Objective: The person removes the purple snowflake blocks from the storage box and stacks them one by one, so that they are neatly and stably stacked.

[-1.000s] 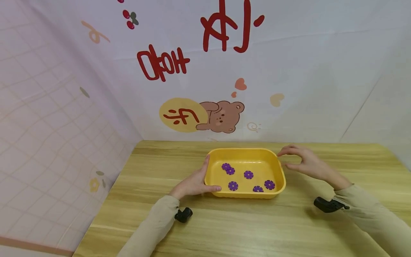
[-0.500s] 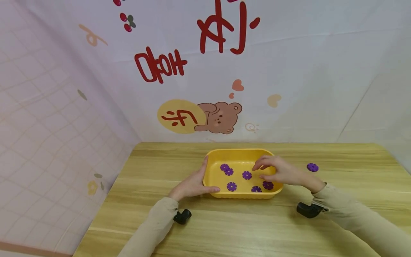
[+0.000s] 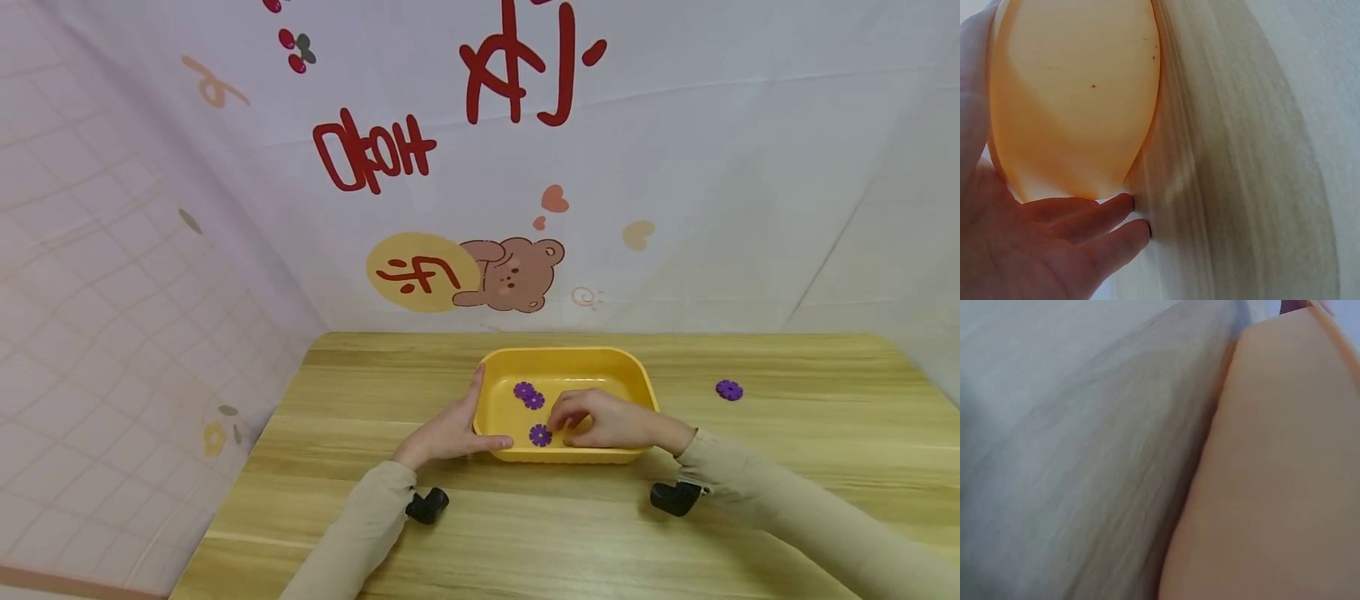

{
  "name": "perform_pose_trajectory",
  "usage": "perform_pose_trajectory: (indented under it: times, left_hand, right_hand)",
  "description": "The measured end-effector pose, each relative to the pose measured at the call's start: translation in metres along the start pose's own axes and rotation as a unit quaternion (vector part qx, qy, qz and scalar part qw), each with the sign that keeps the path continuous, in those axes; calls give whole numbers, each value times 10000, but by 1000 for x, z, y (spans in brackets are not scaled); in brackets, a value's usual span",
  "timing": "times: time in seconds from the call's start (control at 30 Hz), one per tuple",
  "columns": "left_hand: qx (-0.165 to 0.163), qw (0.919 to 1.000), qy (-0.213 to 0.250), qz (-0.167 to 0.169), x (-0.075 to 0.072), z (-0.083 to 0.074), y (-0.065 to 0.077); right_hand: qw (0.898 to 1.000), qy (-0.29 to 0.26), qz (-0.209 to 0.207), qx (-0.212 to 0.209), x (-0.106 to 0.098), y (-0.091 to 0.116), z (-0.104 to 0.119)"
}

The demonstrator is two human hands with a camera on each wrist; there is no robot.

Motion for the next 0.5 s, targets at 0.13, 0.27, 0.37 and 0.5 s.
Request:
perform_pose_trajectory:
  times: [0.13,0.27,0.37,0.5]
  left_hand:
    - [5,10000,23,37,1,1,0]
    - [5,10000,30,40,1,2,-1]
    - [-15,10000,-8,34,1,2,-1]
    - [-53,10000,-69,35,0,2,-1]
  right_hand:
    - [9996,-174,120,203,8,-8,-7]
    - [9996,-118,72,261,10,-16,-14]
    - [9995,-77,-23,295,9,-20,-18]
    - [9987,-230,-111,432,7,-22,-22]
Point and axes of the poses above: each hand's wrist, its own y-axis away from the middle knuckle, its own x-axis out of the palm, z = x × y, the point moved 10 cm from there along -y, towards the middle knuckle, and after that the axes turned 1 degree about -y, right-handed, at the moved point
